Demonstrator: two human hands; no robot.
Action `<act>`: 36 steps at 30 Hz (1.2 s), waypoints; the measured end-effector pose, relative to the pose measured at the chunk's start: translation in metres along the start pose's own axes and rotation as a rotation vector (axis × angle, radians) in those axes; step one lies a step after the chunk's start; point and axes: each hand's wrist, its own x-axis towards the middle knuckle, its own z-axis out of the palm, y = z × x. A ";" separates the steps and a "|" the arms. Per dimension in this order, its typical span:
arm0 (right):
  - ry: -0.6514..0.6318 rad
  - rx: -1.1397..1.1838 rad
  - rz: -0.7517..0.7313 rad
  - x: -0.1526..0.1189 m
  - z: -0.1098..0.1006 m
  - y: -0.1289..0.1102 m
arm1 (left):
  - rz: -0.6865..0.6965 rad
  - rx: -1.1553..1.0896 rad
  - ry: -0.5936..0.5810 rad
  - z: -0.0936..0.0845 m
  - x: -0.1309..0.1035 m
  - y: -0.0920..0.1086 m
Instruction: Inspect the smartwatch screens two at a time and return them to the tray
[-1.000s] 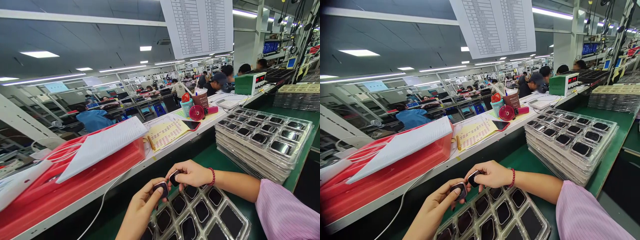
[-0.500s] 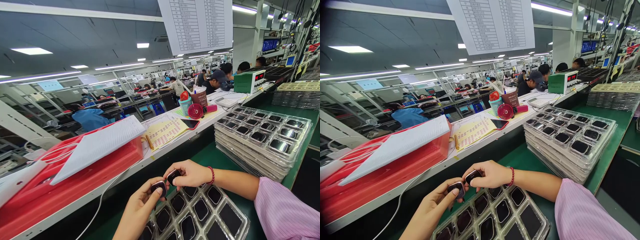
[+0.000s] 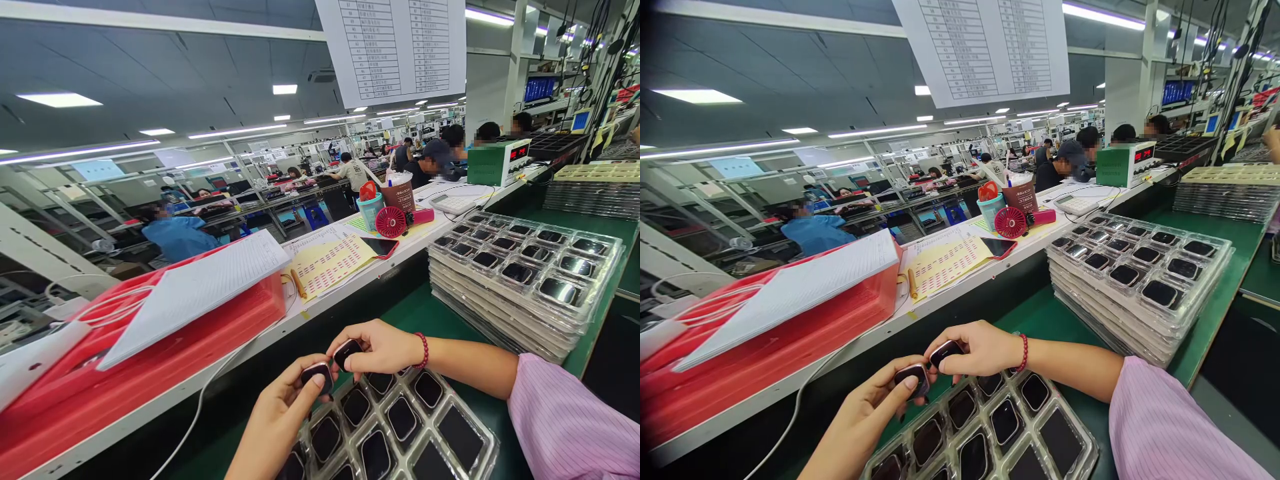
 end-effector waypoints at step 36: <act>-0.013 0.020 -0.060 0.000 0.000 0.002 | -0.021 -0.006 -0.022 -0.001 -0.001 0.001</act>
